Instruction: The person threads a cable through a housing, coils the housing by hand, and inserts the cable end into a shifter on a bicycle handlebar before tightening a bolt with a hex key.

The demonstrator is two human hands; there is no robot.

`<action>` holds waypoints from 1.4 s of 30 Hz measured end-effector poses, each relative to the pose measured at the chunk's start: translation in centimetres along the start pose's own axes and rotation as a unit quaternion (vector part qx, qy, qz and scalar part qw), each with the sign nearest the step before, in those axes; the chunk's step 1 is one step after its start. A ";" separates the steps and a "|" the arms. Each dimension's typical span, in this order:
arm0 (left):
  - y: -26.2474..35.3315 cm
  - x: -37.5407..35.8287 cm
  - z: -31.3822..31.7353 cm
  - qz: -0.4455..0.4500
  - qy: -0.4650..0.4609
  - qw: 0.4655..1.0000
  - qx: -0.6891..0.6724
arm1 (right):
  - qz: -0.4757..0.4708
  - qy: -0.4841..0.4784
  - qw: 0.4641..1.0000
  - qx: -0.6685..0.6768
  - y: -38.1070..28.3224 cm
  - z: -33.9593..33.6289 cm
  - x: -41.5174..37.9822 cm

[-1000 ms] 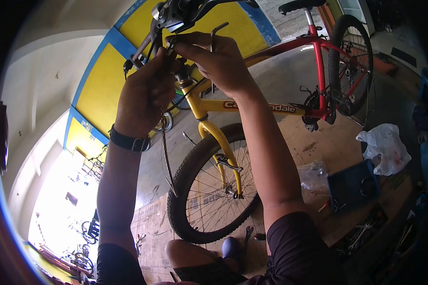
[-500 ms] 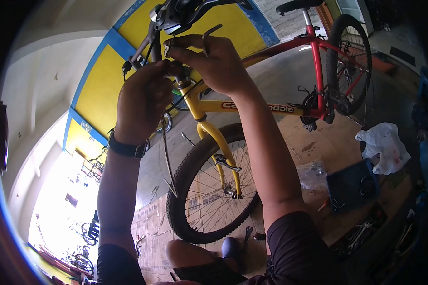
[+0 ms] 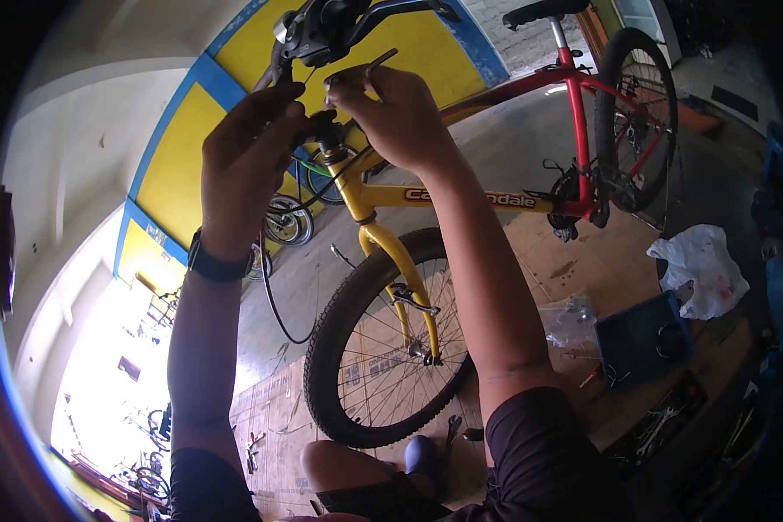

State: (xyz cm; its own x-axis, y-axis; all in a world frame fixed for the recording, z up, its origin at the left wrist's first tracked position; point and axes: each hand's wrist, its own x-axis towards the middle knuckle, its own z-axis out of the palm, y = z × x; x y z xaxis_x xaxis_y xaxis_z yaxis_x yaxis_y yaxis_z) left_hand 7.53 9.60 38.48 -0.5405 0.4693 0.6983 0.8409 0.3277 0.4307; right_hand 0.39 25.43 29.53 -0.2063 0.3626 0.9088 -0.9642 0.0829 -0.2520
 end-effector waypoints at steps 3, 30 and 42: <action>-0.9 0.7 0.0 0.034 0.004 0.999 0.005 | 0.062 0.115 0.989 0.075 -0.5 -0.6 0.3; 0.7 -0.2 1.8 0.076 -0.014 0.995 0.063 | 0.114 0.223 0.951 0.181 -8.8 -4.2 3.3; 1.8 -0.1 1.7 0.171 0.035 0.964 0.198 | -0.005 0.283 0.959 0.005 -10.0 -4.2 3.2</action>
State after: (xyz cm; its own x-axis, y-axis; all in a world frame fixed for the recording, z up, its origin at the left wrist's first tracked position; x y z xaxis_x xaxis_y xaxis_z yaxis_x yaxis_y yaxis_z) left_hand 9.04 11.56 38.23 -0.2178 0.5537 0.8037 0.8860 0.4576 -0.0751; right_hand 10.09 29.65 33.52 -0.0756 0.8072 0.5854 -0.9677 0.0822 -0.2383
